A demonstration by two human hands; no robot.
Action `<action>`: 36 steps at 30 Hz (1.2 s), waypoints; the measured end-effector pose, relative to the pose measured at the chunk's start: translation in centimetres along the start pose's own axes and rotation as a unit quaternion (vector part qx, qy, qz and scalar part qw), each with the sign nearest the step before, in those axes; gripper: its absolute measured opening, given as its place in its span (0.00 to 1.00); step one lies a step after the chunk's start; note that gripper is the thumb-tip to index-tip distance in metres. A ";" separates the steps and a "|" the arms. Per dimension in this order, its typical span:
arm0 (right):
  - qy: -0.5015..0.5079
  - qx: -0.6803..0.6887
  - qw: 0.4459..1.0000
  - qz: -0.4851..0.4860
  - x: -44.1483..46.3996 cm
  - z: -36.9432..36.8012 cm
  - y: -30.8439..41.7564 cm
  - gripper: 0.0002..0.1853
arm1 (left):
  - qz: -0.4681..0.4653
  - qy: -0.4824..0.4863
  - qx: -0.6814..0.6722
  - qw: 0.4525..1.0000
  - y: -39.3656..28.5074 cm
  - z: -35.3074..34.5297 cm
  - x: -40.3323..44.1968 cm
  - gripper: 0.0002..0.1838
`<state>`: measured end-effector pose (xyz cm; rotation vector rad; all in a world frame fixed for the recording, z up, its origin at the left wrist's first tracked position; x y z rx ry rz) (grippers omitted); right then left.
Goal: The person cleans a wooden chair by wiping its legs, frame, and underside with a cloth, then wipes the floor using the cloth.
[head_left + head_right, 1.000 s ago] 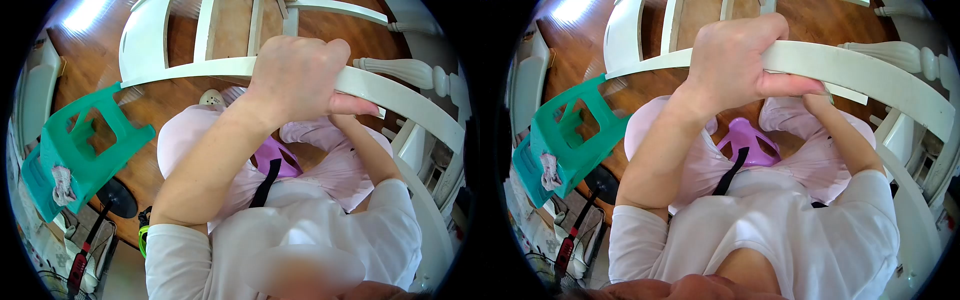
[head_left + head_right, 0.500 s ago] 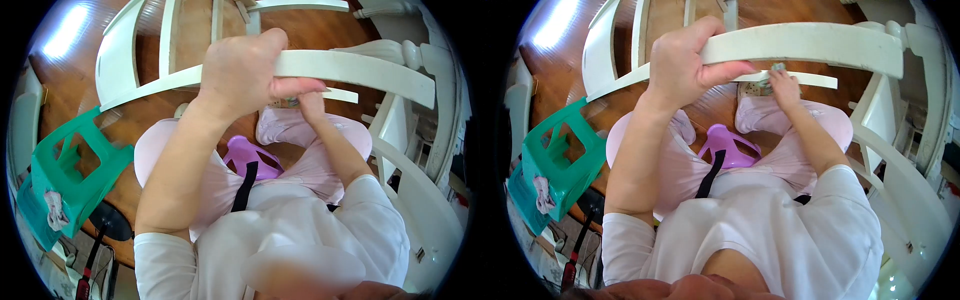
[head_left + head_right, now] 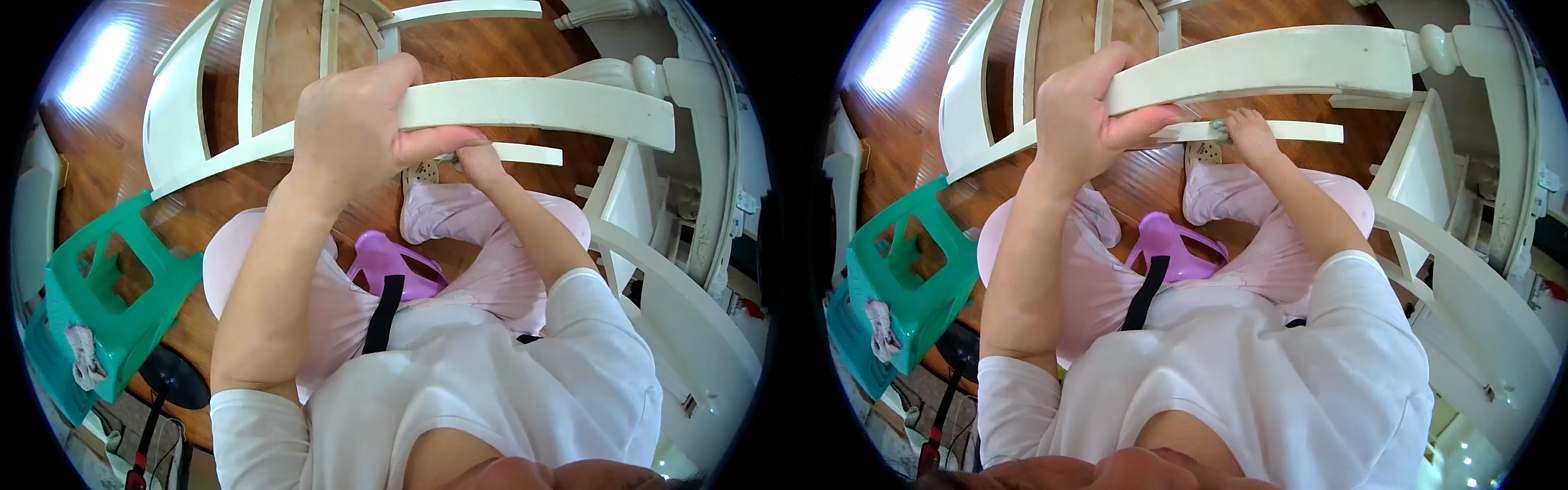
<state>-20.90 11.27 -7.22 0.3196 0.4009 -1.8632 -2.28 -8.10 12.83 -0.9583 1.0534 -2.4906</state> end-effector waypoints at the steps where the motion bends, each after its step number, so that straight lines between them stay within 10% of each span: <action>1: -0.066 0.001 0.998 0.007 -1.0 -0.2 -1.2 0.13 | -0.002 0.002 -0.010 1.000 -0.2 -0.3 0.0 0.27; 11: -0.092 -0.056 0.982 -0.156 -7.7 4.9 -12.0 0.16 | 0.032 0.032 -0.010 0.999 0.0 -0.2 0.1 0.27; 27: -0.157 0.051 0.984 -0.067 3.4 -2.4 1.3 0.07 | 0.002 0.003 0.014 1.000 0.0 -0.1 0.0 0.30; 29: -0.036 -0.005 0.999 -0.032 1.2 -1.0 0.1 0.07 | -0.002 -0.011 -0.003 1.000 -0.1 0.0 0.1 0.30; 36: -0.083 -0.097 0.980 -0.155 -7.2 4.5 -11.6 0.11 | 0.020 0.014 0.020 1.000 0.3 -0.1 -0.2 0.29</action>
Point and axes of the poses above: each hand's wrist, its own x-axis towards the middle knuckle, its own z-axis out of the back of the hand, y = z × x, the point moved 5 cm from there along x, towards the middle knuckle, and after that the axes turned 1 degree about -y, right-handed, at the moved point
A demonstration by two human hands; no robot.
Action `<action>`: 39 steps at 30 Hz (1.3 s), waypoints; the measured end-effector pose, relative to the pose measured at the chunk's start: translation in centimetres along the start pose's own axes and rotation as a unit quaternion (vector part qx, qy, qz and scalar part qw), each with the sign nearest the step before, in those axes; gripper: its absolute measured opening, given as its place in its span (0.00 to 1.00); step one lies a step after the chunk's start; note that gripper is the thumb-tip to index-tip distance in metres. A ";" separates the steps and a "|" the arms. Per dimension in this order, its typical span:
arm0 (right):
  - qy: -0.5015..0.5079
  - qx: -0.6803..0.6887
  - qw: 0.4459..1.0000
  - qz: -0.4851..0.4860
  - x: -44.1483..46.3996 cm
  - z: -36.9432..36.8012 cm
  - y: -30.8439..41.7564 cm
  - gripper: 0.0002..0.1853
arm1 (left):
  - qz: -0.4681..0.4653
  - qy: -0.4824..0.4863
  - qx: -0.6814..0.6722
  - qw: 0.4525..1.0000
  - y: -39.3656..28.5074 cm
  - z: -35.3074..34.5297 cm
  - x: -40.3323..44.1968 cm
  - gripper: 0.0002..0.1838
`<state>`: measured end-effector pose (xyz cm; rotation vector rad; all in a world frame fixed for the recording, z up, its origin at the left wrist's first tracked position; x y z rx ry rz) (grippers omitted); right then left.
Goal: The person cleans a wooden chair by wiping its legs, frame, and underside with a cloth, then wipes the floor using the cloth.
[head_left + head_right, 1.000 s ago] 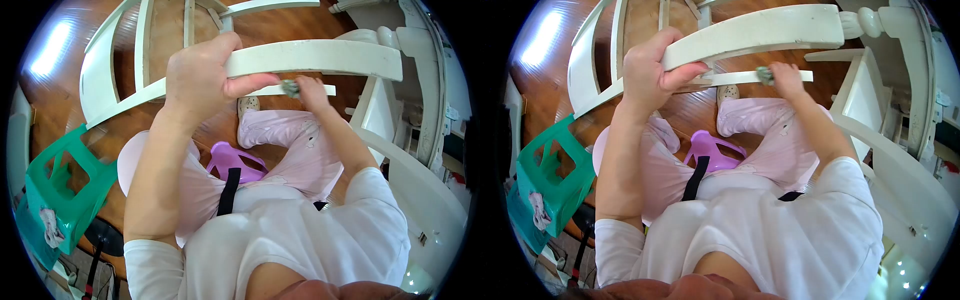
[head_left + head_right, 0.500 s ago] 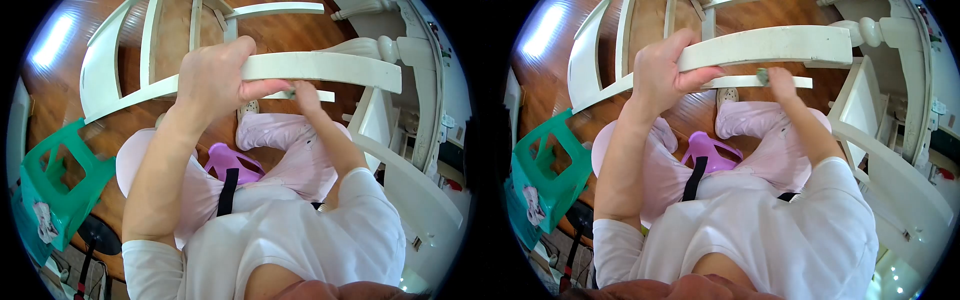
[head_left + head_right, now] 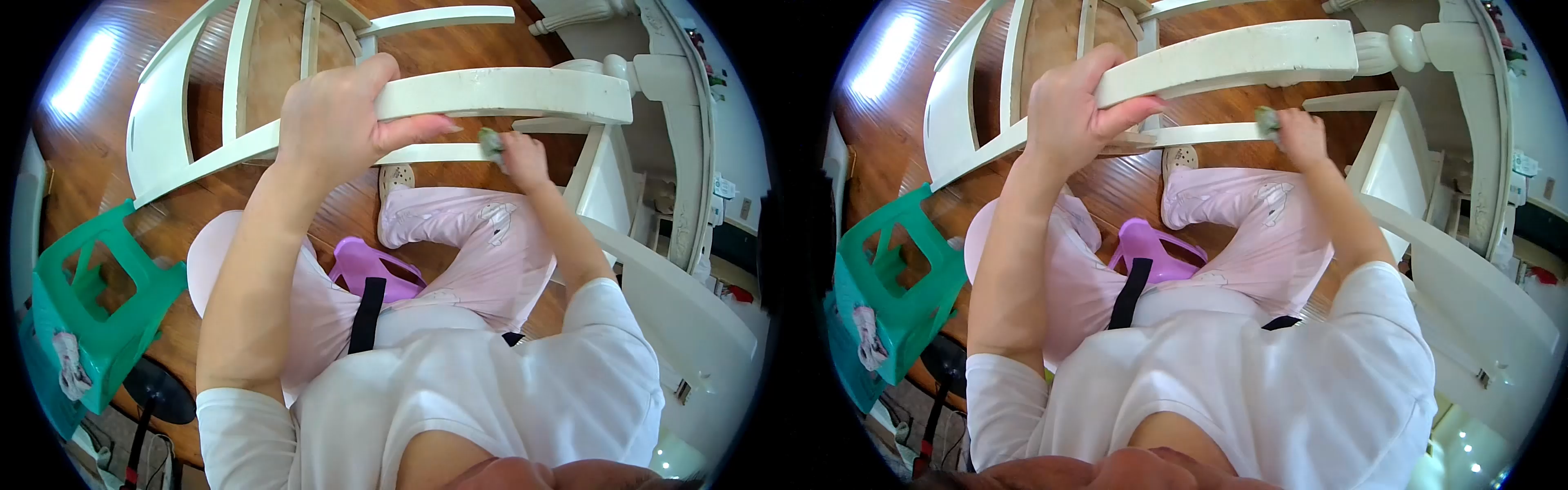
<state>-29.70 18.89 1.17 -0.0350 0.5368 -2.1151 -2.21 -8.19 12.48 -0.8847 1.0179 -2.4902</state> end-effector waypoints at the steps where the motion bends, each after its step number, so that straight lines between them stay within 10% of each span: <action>1: -0.009 -0.043 0.999 -0.013 -0.3 0.9 -1.5 0.11 | 0.000 0.000 0.005 1.000 -0.1 0.0 0.0 0.29; 3: 0.053 -0.078 0.988 -0.125 -0.8 2.6 -4.2 0.11 | 0.000 -0.007 -0.005 1.000 -0.1 0.1 0.0 0.29; 8: -0.205 0.152 0.964 -0.080 -2.3 4.4 -5.8 0.15 | -0.010 -0.019 -0.003 1.000 -0.1 -0.1 0.0 0.28; 11: 0.000 0.068 0.998 -0.004 -0.7 2.1 -1.0 0.10 | -0.005 -0.008 -0.005 1.000 -0.3 0.0 0.1 0.28; 27: 0.034 0.092 0.985 0.141 5.1 -5.9 12.7 0.06 | -0.022 -0.030 -0.036 0.999 -0.3 0.3 0.1 0.27; 39: 0.218 0.146 0.965 -0.025 3.4 -1.3 -4.7 0.23 | -0.010 -0.009 -0.038 0.999 -0.2 0.0 0.1 0.28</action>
Point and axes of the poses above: each hand's wrist, its own x-axis towards the middle knuckle, its own z-axis out of the back of the hand, y = z × x, the point moved 5 cm from there along x, towards the middle knuckle, and after that the axes turned 1 degree about -y, right-handed, at the moved point
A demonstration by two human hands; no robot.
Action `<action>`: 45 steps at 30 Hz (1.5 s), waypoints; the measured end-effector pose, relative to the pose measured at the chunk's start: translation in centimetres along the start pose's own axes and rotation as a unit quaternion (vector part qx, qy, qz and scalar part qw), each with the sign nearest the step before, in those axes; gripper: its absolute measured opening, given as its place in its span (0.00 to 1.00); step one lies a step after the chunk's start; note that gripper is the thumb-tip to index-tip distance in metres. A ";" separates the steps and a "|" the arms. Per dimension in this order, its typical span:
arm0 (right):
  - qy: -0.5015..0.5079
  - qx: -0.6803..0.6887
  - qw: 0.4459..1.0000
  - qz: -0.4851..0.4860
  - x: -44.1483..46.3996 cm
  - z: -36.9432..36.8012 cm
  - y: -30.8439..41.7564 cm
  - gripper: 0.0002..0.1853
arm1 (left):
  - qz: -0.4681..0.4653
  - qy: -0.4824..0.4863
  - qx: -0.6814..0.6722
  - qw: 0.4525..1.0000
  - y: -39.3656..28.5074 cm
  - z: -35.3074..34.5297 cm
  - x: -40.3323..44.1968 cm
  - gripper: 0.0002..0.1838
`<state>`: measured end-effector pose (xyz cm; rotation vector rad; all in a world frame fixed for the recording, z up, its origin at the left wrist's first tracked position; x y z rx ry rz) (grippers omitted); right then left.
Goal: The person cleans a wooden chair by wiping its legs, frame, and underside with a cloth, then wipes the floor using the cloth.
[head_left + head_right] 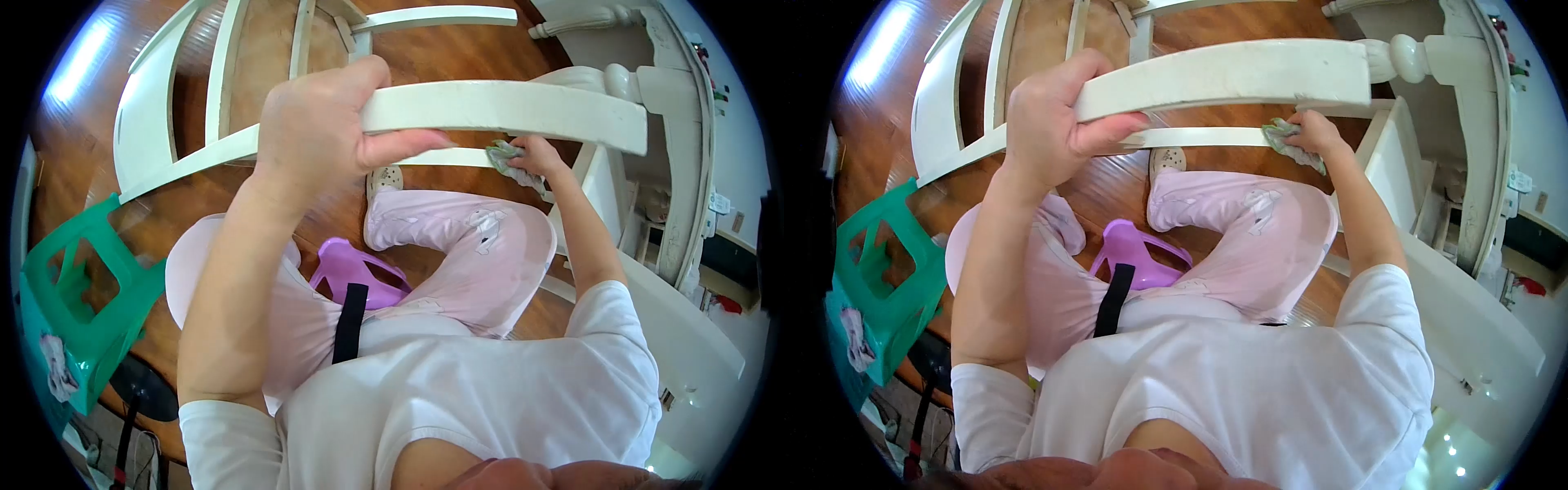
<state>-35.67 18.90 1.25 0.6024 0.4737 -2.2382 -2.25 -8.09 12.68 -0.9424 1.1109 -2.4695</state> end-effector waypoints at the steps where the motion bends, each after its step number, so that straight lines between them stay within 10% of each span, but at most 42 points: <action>1: 0.033 0.015 0.999 -0.007 1.1 -0.6 -0.3 0.31 | -0.002 0.000 -0.017 1.000 0.0 0.0 0.0 0.28; 6: -0.139 -0.048 0.982 0.120 3.0 -3.0 2.2 0.50 | -0.029 -0.002 0.033 0.999 -0.3 0.1 0.1 0.30; 15: -0.170 0.021 0.980 0.105 8.0 -10.2 16.2 0.34 | -0.035 -0.029 0.040 0.998 0.0 0.3 0.3 0.29; 24: 0.019 0.075 0.995 -0.061 1.9 -1.7 1.4 0.27 | -0.012 -0.006 0.026 1.000 0.0 0.1 0.1 0.29; 29: -0.058 0.125 0.990 0.007 2.8 -2.0 -1.4 0.38 | -0.005 -0.009 0.030 1.000 -0.1 0.2 0.1 0.29; 45: -0.219 -0.016 0.958 0.184 5.7 -11.2 26.5 0.34 | -0.021 -0.033 0.031 0.999 -0.1 0.1 0.6 0.32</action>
Point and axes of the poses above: each hand's wrist, its own x-axis towards the middle knuckle, its own z-axis out of the back of the hand, y = z × x, the point moved 5 cm from there along x, towards the middle knuckle, and after that the axes turned 1 degree about -y, right-handed, at the moved point
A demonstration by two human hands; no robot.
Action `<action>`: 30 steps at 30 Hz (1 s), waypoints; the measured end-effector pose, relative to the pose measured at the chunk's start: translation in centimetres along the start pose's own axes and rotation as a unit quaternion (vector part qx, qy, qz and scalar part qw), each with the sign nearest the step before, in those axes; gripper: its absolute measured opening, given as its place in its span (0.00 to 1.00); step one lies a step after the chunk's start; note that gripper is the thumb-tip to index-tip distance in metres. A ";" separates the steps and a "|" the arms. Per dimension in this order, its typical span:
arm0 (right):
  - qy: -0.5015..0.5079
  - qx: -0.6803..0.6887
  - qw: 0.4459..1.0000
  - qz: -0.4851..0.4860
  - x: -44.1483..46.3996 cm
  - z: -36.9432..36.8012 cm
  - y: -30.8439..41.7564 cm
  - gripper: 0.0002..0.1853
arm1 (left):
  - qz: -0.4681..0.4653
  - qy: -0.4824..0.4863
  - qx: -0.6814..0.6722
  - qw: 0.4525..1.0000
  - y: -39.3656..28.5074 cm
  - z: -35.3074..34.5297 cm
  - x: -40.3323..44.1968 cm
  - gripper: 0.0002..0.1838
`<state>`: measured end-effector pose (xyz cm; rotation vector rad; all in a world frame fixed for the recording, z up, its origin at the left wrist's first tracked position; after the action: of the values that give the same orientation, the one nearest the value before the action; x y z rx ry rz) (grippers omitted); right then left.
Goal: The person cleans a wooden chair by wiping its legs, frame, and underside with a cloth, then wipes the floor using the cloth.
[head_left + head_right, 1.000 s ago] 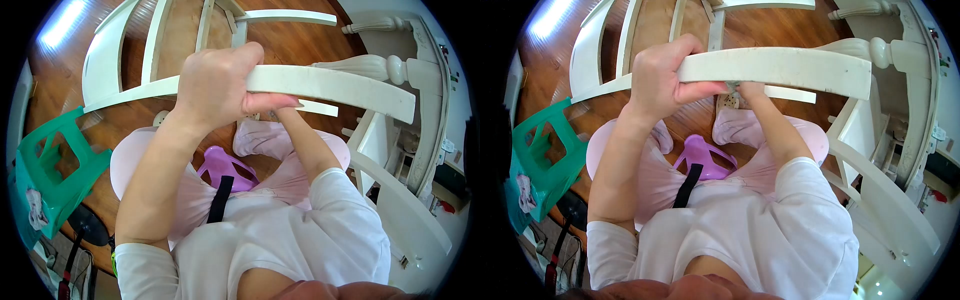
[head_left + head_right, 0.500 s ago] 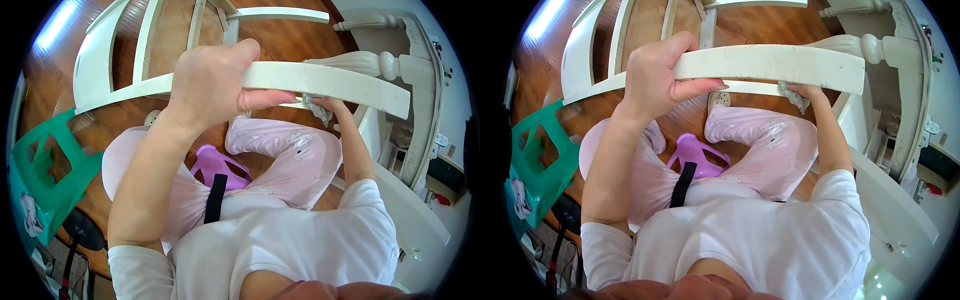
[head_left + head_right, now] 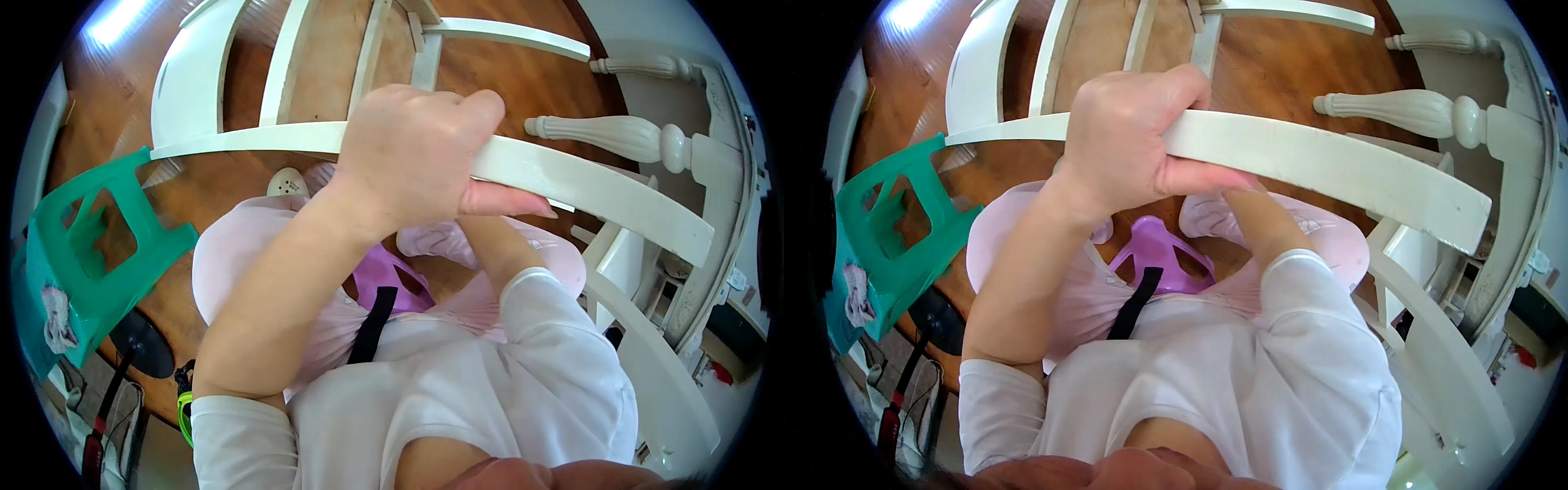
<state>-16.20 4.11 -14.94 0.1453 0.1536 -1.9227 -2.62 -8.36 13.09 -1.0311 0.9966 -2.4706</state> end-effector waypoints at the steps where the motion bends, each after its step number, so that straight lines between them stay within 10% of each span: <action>1: -0.001 0.003 1.000 -0.001 0.4 -0.5 1.0 0.33 | -0.001 -0.001 -0.002 1.000 0.0 0.0 0.0 0.32; 19: 0.069 -0.206 0.973 -0.073 -9.3 12.6 -13.8 0.21 | 0.001 0.001 0.062 0.998 -0.8 1.6 0.4 0.39; 20: 0.067 -0.204 0.974 -0.069 -9.6 12.4 -14.4 0.21 | 0.069 0.160 0.052 0.983 -1.1 2.0 1.1 0.31; 23: 0.036 -0.202 0.979 -0.023 -9.0 11.0 -14.8 0.18 | 0.115 0.216 0.098 0.964 -0.2 -0.4 -0.6 0.20; 25: 0.081 -0.231 0.969 -0.037 -8.4 9.8 -15.2 0.18 | 0.017 0.014 0.068 0.997 -0.6 0.5 -0.3 0.39; 30: 0.088 -0.281 0.954 -0.054 -7.0 7.5 -14.6 0.12 | 0.040 0.057 0.051 0.996 0.1 -0.1 -0.4 0.38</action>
<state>-27.63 14.29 -5.77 -0.0775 0.8316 -1.8982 -2.39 -8.18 12.83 -0.8114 0.9146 -2.5099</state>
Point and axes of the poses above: each hand's wrist, its own x-axis towards the middle knuckle, its own z-axis out of the back of the hand, y = z × x, the point moved 5 cm from there along x, towards the middle knuckle, and after that the axes turned 1 degree about -y, right-handed, at the moved point
